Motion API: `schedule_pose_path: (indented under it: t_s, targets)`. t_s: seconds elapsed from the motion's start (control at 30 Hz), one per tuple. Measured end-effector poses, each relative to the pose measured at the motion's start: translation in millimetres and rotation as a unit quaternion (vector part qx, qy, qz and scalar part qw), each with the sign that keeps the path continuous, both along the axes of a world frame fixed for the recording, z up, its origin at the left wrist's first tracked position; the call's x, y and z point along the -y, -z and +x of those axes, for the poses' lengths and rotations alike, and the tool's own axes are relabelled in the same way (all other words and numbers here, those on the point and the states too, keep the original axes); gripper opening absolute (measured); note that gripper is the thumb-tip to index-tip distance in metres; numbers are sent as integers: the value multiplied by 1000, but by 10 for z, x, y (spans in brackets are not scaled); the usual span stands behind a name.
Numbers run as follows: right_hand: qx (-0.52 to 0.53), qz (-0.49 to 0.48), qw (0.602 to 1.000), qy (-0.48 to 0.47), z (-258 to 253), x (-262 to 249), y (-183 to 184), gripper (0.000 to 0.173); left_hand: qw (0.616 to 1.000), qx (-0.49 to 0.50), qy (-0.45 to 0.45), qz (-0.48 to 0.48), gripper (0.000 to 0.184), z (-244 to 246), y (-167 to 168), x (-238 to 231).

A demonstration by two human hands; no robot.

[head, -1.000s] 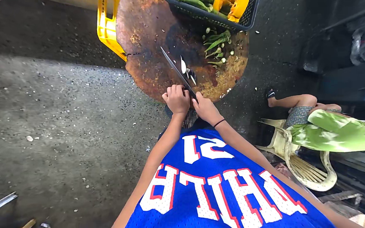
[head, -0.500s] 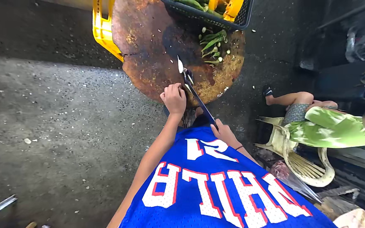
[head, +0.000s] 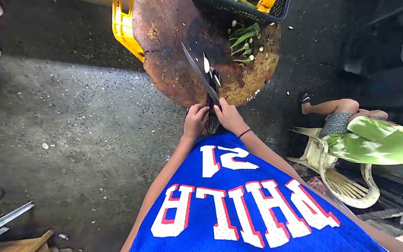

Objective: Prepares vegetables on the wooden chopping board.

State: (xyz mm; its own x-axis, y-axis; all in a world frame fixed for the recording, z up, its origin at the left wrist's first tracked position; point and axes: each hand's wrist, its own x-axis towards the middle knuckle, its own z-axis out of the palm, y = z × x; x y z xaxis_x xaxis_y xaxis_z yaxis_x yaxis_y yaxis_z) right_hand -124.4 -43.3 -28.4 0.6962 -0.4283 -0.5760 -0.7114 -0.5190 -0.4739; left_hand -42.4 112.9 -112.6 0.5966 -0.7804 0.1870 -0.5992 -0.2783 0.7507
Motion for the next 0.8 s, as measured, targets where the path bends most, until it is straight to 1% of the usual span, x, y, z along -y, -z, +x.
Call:
schedule_pose_path:
  t_s: [0.23,0.3,0.37,0.43,0.5,0.57,0.63,0.7,0.8]
  targets:
    - [-27,-18,999,-3,7,-69,59,35,999,36,-22,13,18,-34,1,61]
    - [-31,-25,999,-3,-64,-90,73,35,998,49,-34,12,18,-47,33,72]
    - [-31,-29,999,2,-316,-145,95,35,996,67,-50,1,17,-80,83,87]
    - [-19,-31,999,10,-744,-221,123,34,995,73,-62,-4,16,-112,102,96]
    - [-26,-27,999,-2,-1161,-233,263,35,995,77,-71,-7,16,-110,100,94]
    - [-60,-10,998,-14,-1525,-232,279,39,994,82,-72,-18,15,-114,120,91]
    - [-84,-4,996,-24,-1726,-210,219,41,994,85,-69,-24,15,-115,142,95]
    - [-76,-5,997,-26,-1728,-181,189,42,994,85,-62,-25,16,-96,137,83]
    - [-9,-27,1000,0,-1467,-165,232,37,995,80,-51,-20,17,-81,130,75]
